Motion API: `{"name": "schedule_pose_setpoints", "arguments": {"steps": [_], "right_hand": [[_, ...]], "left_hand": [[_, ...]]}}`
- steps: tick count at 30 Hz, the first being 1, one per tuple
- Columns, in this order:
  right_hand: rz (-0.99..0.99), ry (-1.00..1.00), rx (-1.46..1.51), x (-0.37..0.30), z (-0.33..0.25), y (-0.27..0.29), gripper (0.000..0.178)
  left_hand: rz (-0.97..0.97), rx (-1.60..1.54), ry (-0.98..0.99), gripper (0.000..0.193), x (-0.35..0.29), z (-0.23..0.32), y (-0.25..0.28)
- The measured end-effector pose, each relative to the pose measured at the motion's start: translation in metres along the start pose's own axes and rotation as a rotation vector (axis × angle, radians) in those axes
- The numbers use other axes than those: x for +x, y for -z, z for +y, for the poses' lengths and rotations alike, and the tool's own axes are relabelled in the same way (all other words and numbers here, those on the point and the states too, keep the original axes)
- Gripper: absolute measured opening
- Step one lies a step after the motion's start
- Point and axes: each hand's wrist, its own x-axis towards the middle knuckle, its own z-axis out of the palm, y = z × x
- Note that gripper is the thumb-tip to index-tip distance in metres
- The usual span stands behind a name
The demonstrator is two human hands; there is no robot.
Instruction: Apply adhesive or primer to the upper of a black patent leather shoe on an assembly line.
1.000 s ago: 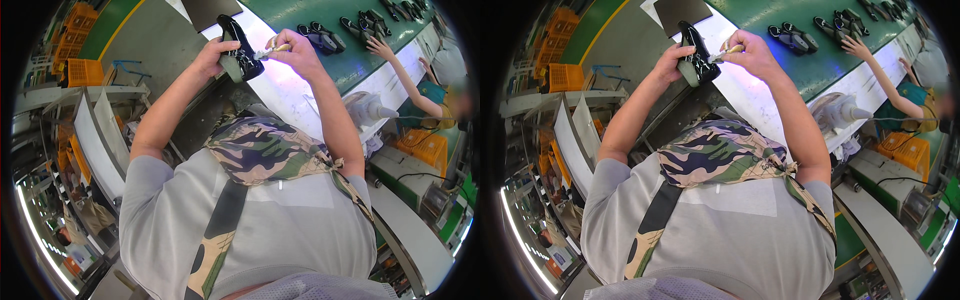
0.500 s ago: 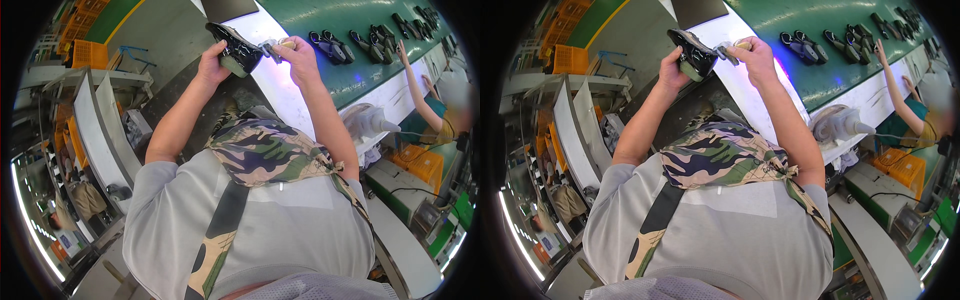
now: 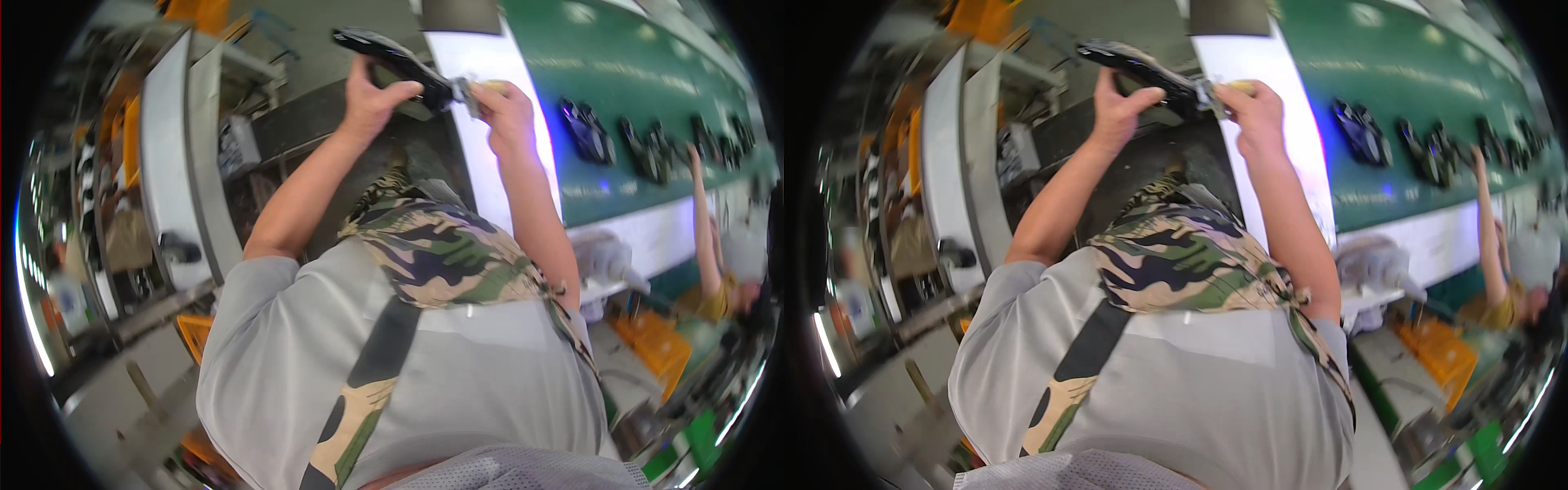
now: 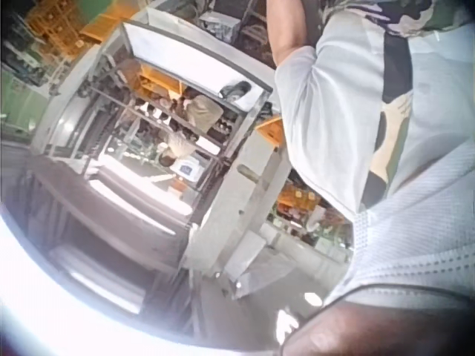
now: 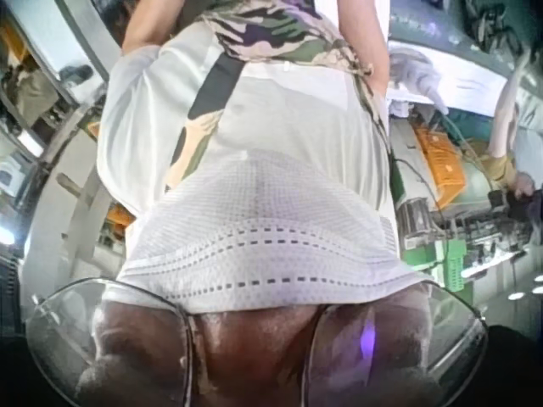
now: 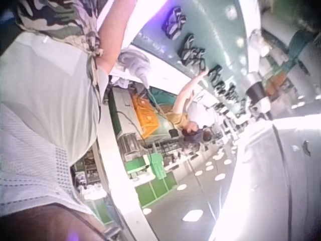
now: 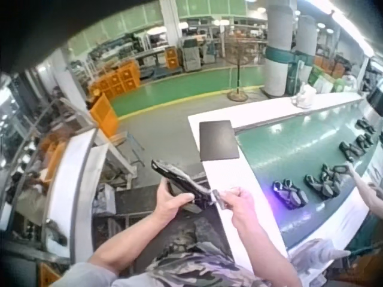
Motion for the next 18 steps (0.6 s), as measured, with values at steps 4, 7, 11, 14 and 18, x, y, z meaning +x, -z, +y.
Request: {"name": "schedule_pose_setpoints", "arguments": {"steps": [4, 7, 11, 14, 18], "right_hand": [[-0.160, -0.010, 0.100, 0.015, 0.015, -0.009, 0.016], [-0.246, -0.070, 0.141, 0.021, 0.025, -0.012, 0.016], [-0.271, -0.146, 0.151, 0.036, 0.038, 0.008, 0.018], [-0.224, -0.191, 0.138, 0.044, 0.058, 0.039, 0.019], [-0.078, -0.193, 0.106, 0.043, 0.075, 0.102, 0.018]], "left_hand": [[0.096, 0.053, -0.040, 0.060, -0.006, 0.002, 0.031], [0.220, -0.031, 0.033, 0.056, -0.011, 0.040, 0.080], [0.492, -0.050, 0.125, 0.052, -0.014, 0.098, 0.180], [0.706, 0.190, 0.228, 0.046, -0.025, 0.140, 0.295], [0.919, 0.283, 0.425, 0.041, -0.048, 0.148, 0.405]]}}
